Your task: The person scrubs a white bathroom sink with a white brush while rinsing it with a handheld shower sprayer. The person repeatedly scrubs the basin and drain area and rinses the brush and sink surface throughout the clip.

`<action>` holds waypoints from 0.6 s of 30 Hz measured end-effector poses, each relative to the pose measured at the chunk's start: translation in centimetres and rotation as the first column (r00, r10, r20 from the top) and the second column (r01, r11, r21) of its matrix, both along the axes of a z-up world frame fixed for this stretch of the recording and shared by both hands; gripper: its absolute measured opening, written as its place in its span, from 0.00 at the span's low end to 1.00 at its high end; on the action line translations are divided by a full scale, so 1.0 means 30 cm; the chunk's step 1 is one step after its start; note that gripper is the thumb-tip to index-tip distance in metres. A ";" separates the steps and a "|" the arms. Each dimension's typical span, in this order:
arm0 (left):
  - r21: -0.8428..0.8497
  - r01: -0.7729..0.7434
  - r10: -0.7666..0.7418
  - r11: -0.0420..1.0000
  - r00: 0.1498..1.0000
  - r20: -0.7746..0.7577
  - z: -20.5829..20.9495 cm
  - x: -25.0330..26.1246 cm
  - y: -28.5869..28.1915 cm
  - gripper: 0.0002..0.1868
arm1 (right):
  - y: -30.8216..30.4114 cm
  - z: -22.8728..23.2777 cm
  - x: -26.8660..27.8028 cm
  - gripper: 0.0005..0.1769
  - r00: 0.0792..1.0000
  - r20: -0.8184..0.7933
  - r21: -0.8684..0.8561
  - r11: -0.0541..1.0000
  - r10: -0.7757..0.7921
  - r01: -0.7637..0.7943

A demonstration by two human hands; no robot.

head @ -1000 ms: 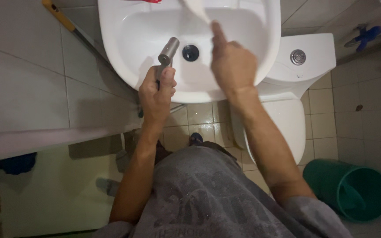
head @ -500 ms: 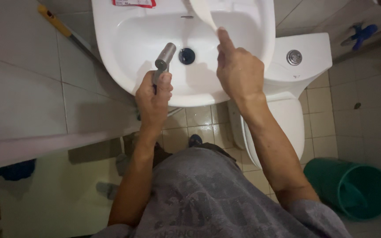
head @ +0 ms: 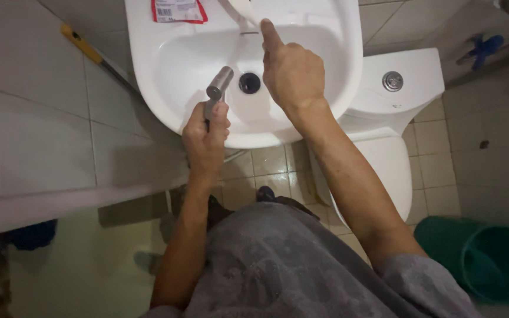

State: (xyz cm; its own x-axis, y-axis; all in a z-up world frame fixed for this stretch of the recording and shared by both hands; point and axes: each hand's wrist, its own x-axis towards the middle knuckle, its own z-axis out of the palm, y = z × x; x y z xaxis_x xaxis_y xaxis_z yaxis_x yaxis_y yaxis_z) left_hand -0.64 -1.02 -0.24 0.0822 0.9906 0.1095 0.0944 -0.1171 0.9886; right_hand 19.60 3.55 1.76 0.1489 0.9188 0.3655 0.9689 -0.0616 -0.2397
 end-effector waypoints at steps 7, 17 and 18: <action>-0.046 -0.021 0.018 0.999 0.999 -0.051 -0.005 -0.002 0.006 0.24 | -0.105 0.028 0.059 0.21 0.998 0.012 -0.099 0.993 -0.064 0.065; -0.072 0.013 -0.021 0.997 0.994 -0.110 -0.063 -0.008 0.028 0.24 | -0.113 0.034 0.084 0.22 0.989 0.073 -0.108 0.985 -0.125 0.133; -0.080 0.015 -0.024 0.997 0.994 -0.110 -0.064 -0.009 0.028 0.24 | -0.092 0.027 0.087 0.22 0.991 0.066 -0.088 0.989 -0.112 0.118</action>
State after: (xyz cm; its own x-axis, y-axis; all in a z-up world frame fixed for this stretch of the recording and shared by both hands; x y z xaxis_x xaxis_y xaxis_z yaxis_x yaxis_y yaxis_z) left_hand -0.92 -0.17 -2.16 0.1088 0.9939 0.0200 0.2027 -0.0419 0.9783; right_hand 22.21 0.79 2.58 0.2359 0.9267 0.2924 0.9666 -0.1926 -0.1693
